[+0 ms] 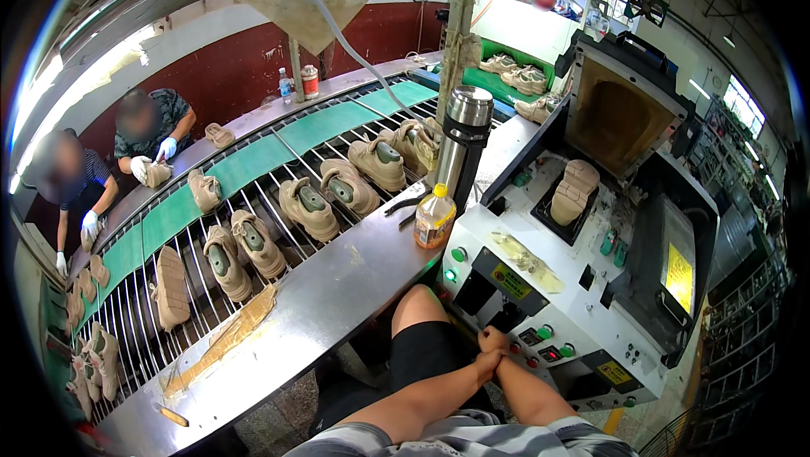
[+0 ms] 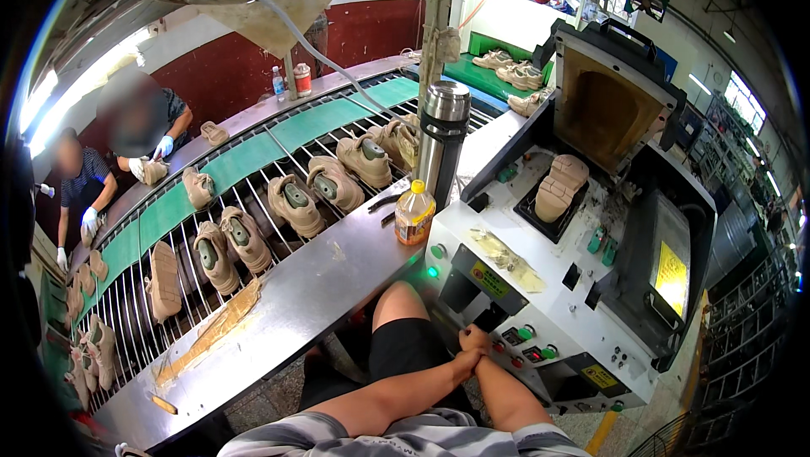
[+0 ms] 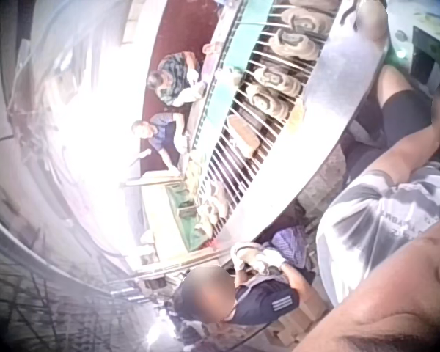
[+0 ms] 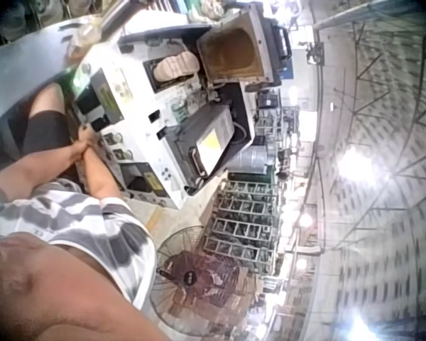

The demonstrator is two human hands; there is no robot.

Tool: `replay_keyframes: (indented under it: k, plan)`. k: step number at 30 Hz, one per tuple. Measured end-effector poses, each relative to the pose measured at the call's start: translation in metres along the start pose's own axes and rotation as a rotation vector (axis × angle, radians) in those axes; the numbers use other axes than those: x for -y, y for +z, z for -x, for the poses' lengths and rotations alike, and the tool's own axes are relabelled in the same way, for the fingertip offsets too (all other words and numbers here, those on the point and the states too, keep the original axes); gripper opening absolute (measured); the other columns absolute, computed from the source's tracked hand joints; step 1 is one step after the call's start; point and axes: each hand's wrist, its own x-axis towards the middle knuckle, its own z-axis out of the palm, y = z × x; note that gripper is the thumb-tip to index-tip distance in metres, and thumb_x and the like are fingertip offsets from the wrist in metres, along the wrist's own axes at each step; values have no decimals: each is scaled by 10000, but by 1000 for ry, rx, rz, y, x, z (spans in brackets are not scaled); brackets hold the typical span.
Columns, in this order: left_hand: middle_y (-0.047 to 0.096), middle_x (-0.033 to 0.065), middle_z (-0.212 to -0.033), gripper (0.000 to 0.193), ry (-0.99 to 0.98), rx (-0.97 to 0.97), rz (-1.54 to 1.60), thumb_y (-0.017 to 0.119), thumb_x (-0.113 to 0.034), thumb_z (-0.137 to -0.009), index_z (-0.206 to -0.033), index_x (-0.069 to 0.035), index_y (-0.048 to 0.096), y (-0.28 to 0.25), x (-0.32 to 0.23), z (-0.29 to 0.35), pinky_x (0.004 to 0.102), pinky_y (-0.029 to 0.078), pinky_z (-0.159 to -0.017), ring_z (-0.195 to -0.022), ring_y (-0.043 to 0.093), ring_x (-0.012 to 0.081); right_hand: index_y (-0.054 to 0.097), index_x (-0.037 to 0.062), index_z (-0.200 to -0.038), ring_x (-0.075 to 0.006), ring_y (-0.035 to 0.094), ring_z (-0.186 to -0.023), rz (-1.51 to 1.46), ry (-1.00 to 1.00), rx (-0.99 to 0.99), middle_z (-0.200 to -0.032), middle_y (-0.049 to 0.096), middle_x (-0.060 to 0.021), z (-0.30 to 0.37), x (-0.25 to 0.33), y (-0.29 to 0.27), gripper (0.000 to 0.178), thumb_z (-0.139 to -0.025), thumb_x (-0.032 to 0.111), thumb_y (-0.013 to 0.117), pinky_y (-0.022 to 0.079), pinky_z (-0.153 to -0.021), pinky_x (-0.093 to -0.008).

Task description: The person operates a sole-pressing machine in a footwear factory by placing a shoe upper and a sole into the machine, activating it with buttons, and then moving the pressed shoe onto a conveyor belt alongside several other workers.

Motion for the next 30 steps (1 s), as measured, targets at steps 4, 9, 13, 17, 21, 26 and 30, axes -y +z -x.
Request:
replay_keyframes:
  k: [4,9,13,17,21,26,30]
  plan:
    - [580,179,-1133,468,-35,147,180,644,-109,-777,-1198,32,496,-9,29,-54,458,508,-830,-974,609,326,688,142,-931,-351,646,-944,173,30,150,-1004,690,-128,1,10,-4,290,-810,385,586,517,-807,-448]
    - [585,154,-1119,449,-135,381,330,638,-129,-776,-1185,13,518,-19,22,-59,448,466,-906,-1029,575,334,688,115,-959,-362,626,-987,224,34,294,-1028,676,-162,-2,20,0,305,-812,364,589,493,-862,-452]
    - [592,156,-1103,499,-102,345,243,707,-182,-742,-1161,35,545,-11,4,-19,423,499,-852,-971,603,324,686,107,-934,-361,634,-961,144,3,210,-993,682,-159,0,18,-2,295,-809,357,592,499,-838,-459]
    - [575,164,-1109,513,-60,71,82,679,-153,-766,-1195,38,474,2,-18,32,444,485,-854,-997,591,326,683,102,-895,-360,646,-912,4,0,0,-930,689,-157,3,14,-11,279,-807,353,599,507,-799,-470]
    - [582,169,-1091,515,-76,56,6,699,-165,-747,-1168,56,498,-3,-13,19,432,501,-833,-971,605,318,676,95,-871,-372,648,-858,39,-25,-2,-873,684,-166,7,16,-9,282,-809,359,600,509,-764,-478]
    - [608,181,-1066,402,-224,292,185,598,-218,-792,-1112,19,547,28,8,21,463,470,-904,-975,598,345,688,118,-918,-369,647,-879,453,86,310,-915,684,-164,-17,-74,21,276,-811,356,599,509,-772,-477]
    - [618,176,-1069,371,-251,362,276,542,-248,-812,-1092,-4,548,-1,-18,29,468,449,-934,-976,590,341,691,128,-921,-366,648,-880,378,-17,359,-917,686,-156,-6,-29,19,269,-808,355,601,510,-771,-472]
